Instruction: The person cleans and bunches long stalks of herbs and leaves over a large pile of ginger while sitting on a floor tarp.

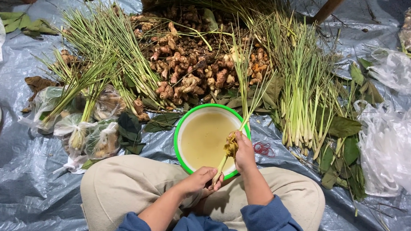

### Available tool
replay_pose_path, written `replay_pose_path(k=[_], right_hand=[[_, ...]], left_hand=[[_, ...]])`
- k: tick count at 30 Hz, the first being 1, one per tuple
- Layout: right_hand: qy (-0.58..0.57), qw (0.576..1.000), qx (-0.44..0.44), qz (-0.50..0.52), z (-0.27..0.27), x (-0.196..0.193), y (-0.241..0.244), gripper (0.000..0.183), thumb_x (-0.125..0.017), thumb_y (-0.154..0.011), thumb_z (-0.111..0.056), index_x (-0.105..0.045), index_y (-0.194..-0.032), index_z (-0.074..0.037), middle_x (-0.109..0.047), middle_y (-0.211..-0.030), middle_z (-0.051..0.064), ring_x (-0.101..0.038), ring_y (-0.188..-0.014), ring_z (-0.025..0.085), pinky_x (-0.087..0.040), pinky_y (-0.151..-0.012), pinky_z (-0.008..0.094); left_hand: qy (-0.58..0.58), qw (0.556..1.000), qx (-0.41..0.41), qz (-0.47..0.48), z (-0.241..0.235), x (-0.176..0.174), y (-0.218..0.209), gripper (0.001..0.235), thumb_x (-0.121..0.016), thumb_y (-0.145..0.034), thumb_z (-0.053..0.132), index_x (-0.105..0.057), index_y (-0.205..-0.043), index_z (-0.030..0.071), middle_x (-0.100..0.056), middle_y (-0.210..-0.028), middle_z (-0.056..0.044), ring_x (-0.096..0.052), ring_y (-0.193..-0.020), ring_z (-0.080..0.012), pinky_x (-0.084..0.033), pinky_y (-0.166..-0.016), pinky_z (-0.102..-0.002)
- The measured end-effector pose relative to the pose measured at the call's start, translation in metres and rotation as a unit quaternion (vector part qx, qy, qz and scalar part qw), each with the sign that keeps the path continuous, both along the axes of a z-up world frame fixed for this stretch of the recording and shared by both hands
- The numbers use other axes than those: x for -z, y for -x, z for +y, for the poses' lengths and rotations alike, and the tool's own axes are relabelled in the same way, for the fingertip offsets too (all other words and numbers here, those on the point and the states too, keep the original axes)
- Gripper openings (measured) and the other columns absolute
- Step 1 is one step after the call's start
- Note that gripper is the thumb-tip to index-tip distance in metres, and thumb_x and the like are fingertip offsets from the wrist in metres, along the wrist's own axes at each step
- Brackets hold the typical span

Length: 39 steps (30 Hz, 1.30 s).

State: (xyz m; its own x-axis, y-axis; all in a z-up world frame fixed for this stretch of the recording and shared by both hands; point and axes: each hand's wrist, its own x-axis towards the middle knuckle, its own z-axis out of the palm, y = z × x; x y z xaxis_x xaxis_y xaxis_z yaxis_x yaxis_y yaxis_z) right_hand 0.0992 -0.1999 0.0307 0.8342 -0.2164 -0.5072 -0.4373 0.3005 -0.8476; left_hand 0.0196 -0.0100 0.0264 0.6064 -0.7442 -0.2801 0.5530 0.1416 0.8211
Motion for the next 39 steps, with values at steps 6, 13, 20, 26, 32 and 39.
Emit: replay_pose_path(k=[6, 13, 20, 26, 32, 39], right_hand=[[0.004, 0.998, 0.029, 0.048, 0.002, -0.028, -0.004, 0.038, -0.051, -0.106, -0.035, -0.067, -0.113, 0.000, -0.074, -0.102, 0.019, -0.070, -0.094, 0.031, -0.057, -0.084, 0.041], [-0.019, 0.994, 0.076, 0.082, 0.010, -0.050, -0.003, 0.040, -0.053, -0.104, -0.034, -0.061, -0.125, 0.000, -0.071, -0.119, 0.021, -0.069, -0.111, 0.035, -0.058, -0.092, 0.042], [-0.023, 0.991, 0.066, 0.114, 0.030, -0.074, 0.005, 0.044, -0.043, -0.107, -0.037, -0.055, -0.141, -0.014, -0.062, -0.136, 0.020, -0.059, -0.124, 0.036, -0.053, -0.097, 0.044], [-0.096, 0.994, 0.042, 0.043, 0.025, -0.017, 0.009, 0.031, -0.051, -0.107, -0.032, -0.058, -0.120, -0.004, -0.067, -0.099, 0.018, -0.063, -0.092, 0.027, -0.051, -0.079, 0.036], [-0.175, 0.981, 0.015, -0.078, 0.027, 0.044, 0.017, 0.031, -0.059, -0.105, -0.028, -0.067, -0.112, 0.002, -0.074, -0.104, 0.021, -0.075, -0.090, 0.032, -0.062, -0.080, 0.043], [-0.167, 0.982, -0.045, -0.081, 0.032, 0.038, 0.023, 0.030, -0.059, -0.105, -0.023, -0.069, -0.106, 0.005, -0.075, -0.098, 0.024, -0.076, -0.081, 0.034, -0.064, -0.072, 0.045]], left_hand=[[0.001, 0.998, 0.028, -0.062, 0.000, 0.005, -0.001, 0.042, -0.038, -0.113, 0.038, -0.066, -0.108, 0.007, -0.068, -0.078, -0.001, -0.054, -0.065, -0.0096, -0.044, -0.062, -0.022], [0.005, 0.999, 0.016, -0.046, -0.003, 0.016, 0.004, 0.043, -0.041, -0.111, 0.041, -0.063, -0.119, 0.006, -0.069, -0.078, -0.009, -0.052, -0.058, -0.0149, -0.042, -0.057, -0.024], [0.036, 0.998, -0.051, -0.012, -0.006, 0.032, 0.008, 0.032, -0.040, -0.113, 0.032, -0.058, -0.112, 0.006, -0.066, -0.080, -0.009, -0.051, -0.056, -0.0142, -0.042, -0.053, -0.023], [0.002, 0.992, -0.117, -0.042, -0.008, 0.033, 0.004, 0.030, -0.041, -0.112, 0.030, -0.059, -0.114, 0.006, -0.064, -0.079, -0.004, -0.049, -0.056, -0.0113, -0.042, -0.054, -0.023], [0.034, 0.971, -0.234, -0.025, -0.017, 0.082, -0.001, 0.032, -0.042, -0.111, 0.023, -0.061, -0.120, -0.001, -0.065, -0.064, -0.018, -0.055, -0.041, -0.0158, -0.045, -0.039, -0.023], [-0.011, 0.955, -0.296, 0.019, -0.012, 0.079, -0.002, 0.034, -0.047, -0.109, 0.025, -0.069, -0.103, 0.000, -0.065, -0.067, -0.015, -0.058, -0.044, -0.0136, -0.044, -0.037, -0.021]])
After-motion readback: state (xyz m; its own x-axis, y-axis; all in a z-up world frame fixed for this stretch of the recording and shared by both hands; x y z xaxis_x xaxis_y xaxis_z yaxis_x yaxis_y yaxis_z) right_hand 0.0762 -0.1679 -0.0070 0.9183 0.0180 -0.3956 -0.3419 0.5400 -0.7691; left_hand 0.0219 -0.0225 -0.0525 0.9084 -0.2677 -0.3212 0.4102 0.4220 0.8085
